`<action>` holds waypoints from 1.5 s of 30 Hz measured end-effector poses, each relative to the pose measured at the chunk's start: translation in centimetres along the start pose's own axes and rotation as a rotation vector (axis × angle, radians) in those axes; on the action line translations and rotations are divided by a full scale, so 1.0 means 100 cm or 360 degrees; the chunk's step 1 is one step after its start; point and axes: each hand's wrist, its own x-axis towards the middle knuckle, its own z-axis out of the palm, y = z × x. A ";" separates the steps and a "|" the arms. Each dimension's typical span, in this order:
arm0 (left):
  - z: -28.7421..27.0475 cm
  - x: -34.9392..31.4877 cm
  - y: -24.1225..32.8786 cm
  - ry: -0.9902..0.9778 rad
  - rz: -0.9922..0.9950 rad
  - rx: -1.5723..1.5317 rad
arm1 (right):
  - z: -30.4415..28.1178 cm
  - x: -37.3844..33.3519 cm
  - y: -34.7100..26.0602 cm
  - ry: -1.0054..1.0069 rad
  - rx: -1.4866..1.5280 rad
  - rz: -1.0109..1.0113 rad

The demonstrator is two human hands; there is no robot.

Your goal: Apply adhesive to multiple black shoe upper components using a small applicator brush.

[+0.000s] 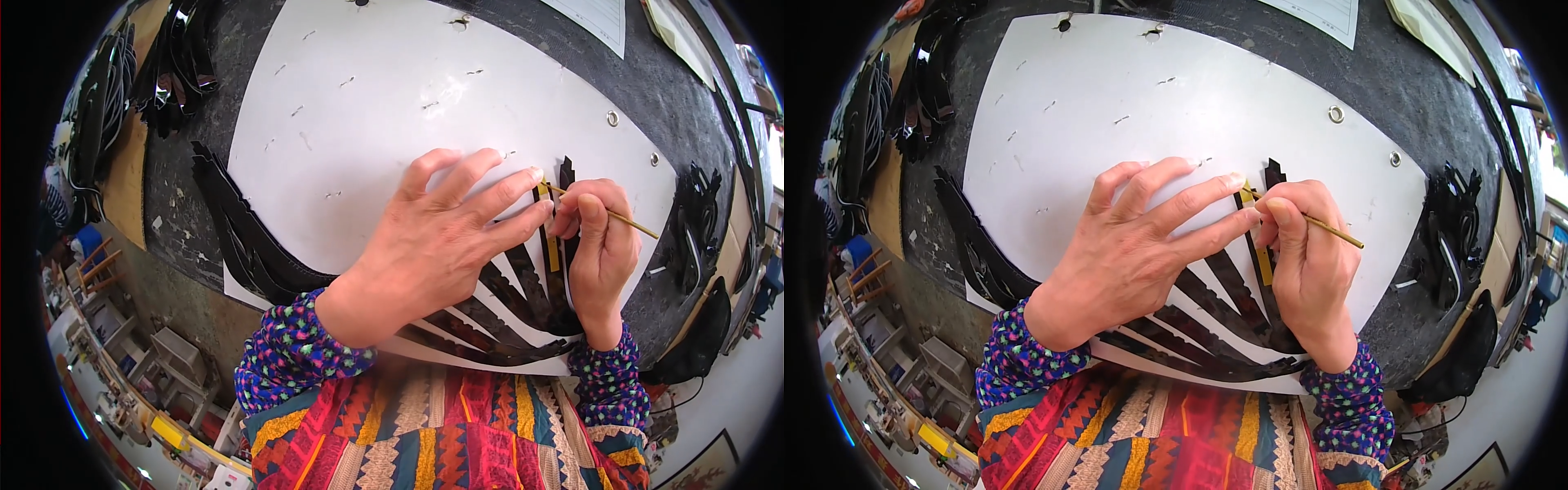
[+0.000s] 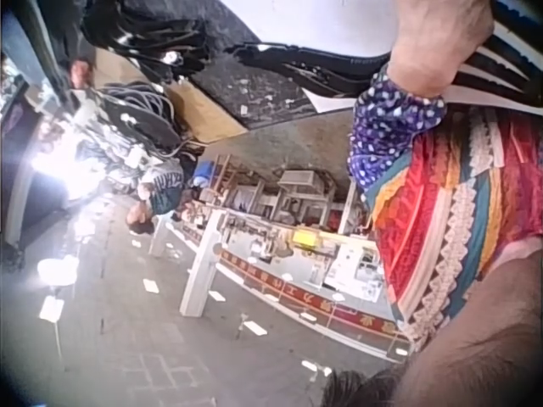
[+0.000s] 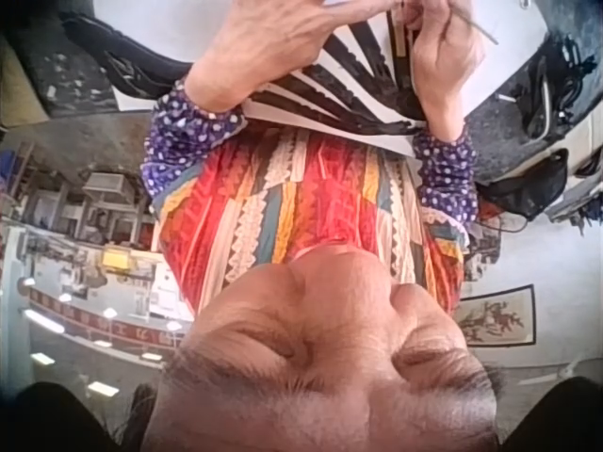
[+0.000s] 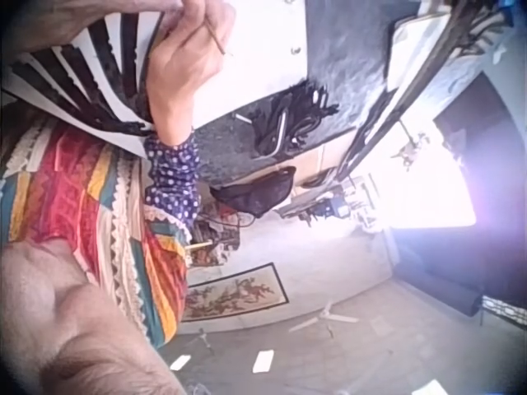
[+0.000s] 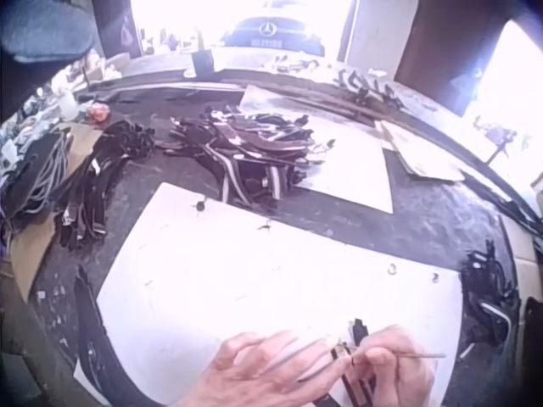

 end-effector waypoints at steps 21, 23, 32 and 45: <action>-0.002 -0.002 -0.004 0.0000 0.0022 -0.0104 | -0.008 -0.016 -0.024 0.0053 -0.0236 0.0135; -0.001 -0.002 -0.005 0.0010 0.0026 -0.0120 | -0.002 -0.026 -0.026 0.0061 -0.0566 -0.0019; -0.003 0.001 -0.005 0.0211 0.0016 -0.0357 | 0.014 -0.036 -0.024 0.0233 -0.0758 0.0025; -0.021 -0.045 0.024 -0.0008 0.0011 -0.0053 | 0.004 -0.061 -0.041 0.0207 0.0020 0.0369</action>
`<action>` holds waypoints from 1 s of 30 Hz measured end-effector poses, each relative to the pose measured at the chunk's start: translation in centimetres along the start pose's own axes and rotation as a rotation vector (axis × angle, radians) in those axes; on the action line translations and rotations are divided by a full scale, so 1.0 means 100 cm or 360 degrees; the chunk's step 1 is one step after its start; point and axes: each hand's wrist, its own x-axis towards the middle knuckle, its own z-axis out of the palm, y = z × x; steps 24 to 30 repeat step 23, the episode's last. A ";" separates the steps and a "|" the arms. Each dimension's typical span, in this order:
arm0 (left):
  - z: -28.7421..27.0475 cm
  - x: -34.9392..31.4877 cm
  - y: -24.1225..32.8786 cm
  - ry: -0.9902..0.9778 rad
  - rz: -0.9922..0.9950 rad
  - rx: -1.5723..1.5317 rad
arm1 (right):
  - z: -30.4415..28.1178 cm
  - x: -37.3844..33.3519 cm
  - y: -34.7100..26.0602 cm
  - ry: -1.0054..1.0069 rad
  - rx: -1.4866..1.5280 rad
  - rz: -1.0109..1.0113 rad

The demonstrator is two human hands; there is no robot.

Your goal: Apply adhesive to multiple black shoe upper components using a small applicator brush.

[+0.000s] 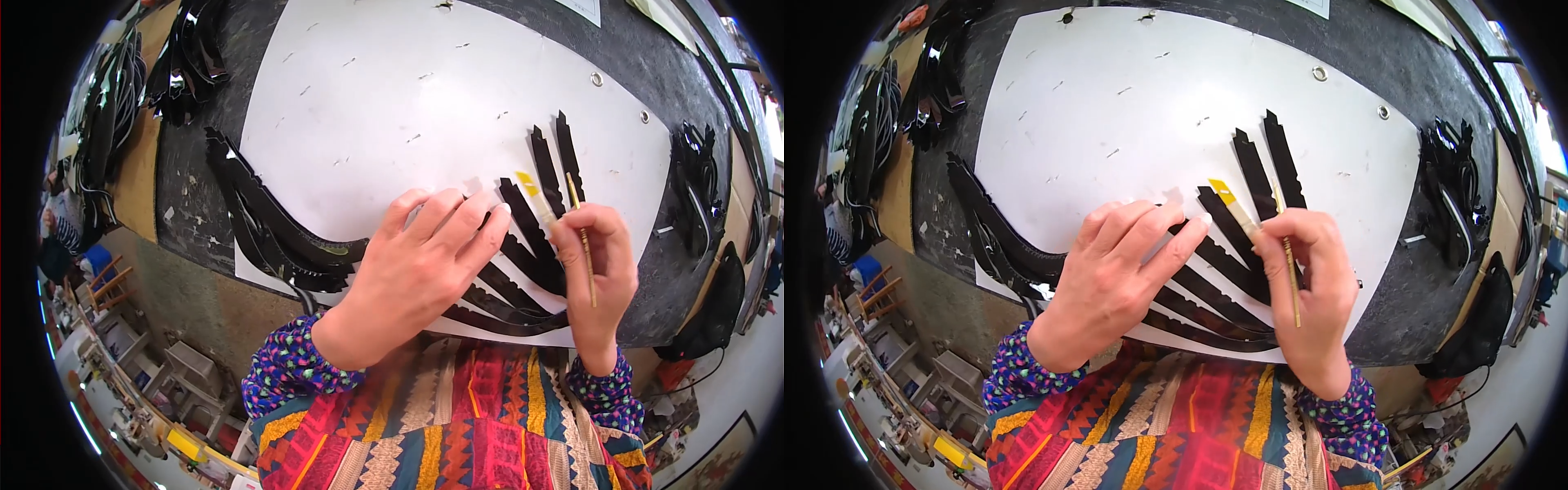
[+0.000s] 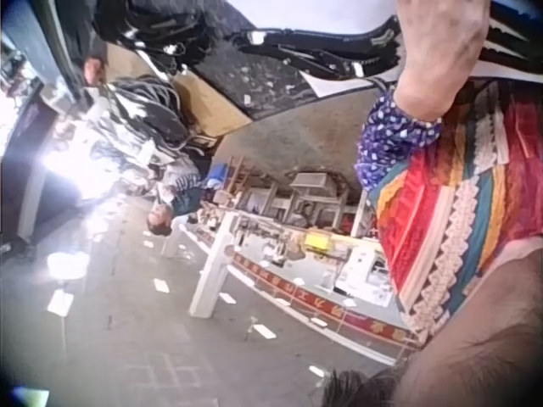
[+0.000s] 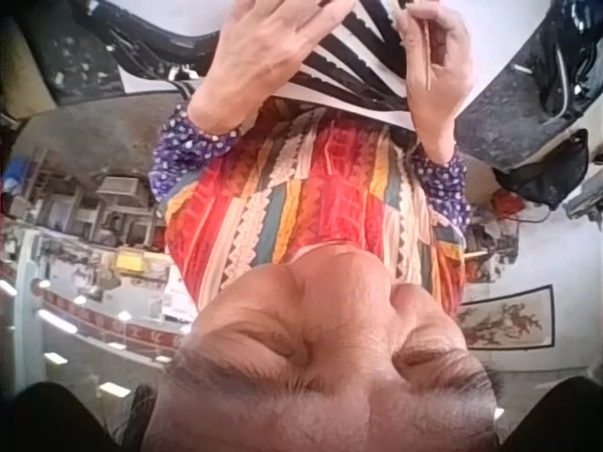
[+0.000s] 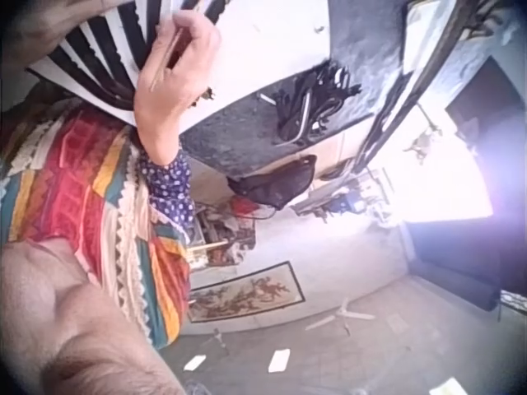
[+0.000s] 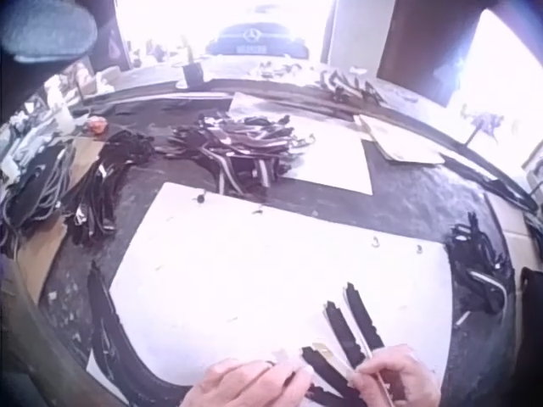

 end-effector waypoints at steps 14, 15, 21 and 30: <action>0.017 -0.006 -0.003 0.0082 -0.0019 0.0149 | 0.010 -0.014 0.016 0.0114 0.0199 0.0013; 0.017 -0.006 -0.002 0.0091 -0.0021 0.0153 | 0.010 -0.011 0.015 0.0037 0.0061 -0.0058; 0.022 -0.008 -0.003 0.0134 -0.0009 0.0142 | 0.013 -0.006 0.010 -0.0035 -0.0204 -0.0147; 0.023 -0.008 -0.004 0.0145 0.0015 0.0168 | 0.012 -0.006 0.011 -0.0036 -0.0209 -0.0124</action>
